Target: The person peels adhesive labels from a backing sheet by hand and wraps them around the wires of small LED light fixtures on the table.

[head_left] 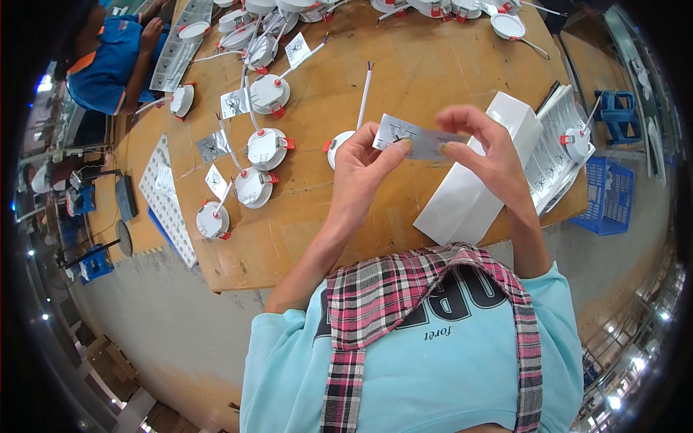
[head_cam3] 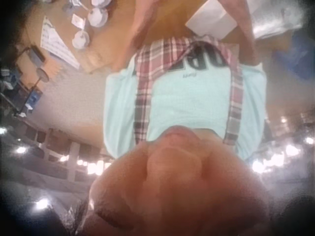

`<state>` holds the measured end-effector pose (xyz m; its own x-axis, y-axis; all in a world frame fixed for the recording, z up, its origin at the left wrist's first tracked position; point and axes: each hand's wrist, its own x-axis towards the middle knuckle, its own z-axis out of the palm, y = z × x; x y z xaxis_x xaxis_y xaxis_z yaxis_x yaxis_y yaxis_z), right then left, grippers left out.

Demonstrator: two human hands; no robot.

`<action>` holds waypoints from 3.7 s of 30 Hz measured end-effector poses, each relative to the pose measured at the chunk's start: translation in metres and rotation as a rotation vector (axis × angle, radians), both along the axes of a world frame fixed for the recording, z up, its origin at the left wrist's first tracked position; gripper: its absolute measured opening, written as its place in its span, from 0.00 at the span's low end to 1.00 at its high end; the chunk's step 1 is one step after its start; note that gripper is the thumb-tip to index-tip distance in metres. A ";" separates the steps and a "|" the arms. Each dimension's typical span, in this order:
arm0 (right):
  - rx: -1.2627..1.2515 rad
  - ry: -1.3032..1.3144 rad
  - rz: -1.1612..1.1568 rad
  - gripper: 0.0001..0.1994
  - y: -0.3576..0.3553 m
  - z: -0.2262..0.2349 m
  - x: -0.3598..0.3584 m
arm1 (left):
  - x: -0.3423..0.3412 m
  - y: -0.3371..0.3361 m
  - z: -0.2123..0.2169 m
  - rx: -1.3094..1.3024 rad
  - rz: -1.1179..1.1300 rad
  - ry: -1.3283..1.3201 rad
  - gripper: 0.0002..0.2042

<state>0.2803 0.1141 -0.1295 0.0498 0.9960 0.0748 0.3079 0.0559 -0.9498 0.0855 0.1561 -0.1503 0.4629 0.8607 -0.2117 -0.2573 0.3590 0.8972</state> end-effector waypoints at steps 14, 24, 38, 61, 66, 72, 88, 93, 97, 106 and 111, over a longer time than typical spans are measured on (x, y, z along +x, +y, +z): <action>-0.222 0.113 -0.069 0.08 0.001 -0.003 0.010 | -0.027 -0.017 -0.044 0.679 0.028 1.049 0.38; -0.303 0.100 0.124 0.07 0.019 0.000 -0.008 | -0.032 0.008 -0.007 0.213 0.085 0.263 0.34; -0.186 -0.039 0.029 0.13 0.037 -0.022 -0.020 | -0.014 0.031 -0.032 0.026 0.110 0.174 0.08; -0.197 -0.067 -0.032 0.13 0.052 -0.039 -0.022 | -0.010 0.043 -0.054 -0.097 0.157 0.058 0.06; -0.193 -0.079 -0.044 0.13 0.052 -0.038 -0.021 | -0.008 0.043 -0.054 -0.130 0.153 0.034 0.06; -0.192 -0.080 -0.050 0.13 0.053 -0.039 -0.023 | -0.009 0.044 -0.056 -0.148 0.142 0.023 0.06; -0.099 -0.116 -0.122 0.12 0.053 -0.049 -0.016 | -0.014 0.048 -0.058 -0.187 0.072 -0.014 0.10; -0.074 -0.230 0.014 0.14 0.064 -0.045 -0.029 | -0.011 0.047 -0.061 -0.169 0.047 -0.030 0.11; -0.132 -0.176 0.027 0.14 0.066 -0.052 -0.027 | -0.009 0.046 -0.057 -0.186 0.042 -0.009 0.11; -0.037 -0.272 -0.086 0.13 0.056 -0.050 -0.027 | -0.008 0.043 -0.058 -0.073 0.125 0.135 0.14; -0.038 -0.209 -0.205 0.13 0.054 -0.051 -0.022 | -0.020 0.026 -0.051 0.280 0.148 0.352 0.16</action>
<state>0.2581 0.1680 -0.1805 0.2380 0.9689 0.0678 0.4980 -0.0617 -0.8650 0.0651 0.1822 -0.2010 0.2726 0.9585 -0.0839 0.0494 0.0732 0.9961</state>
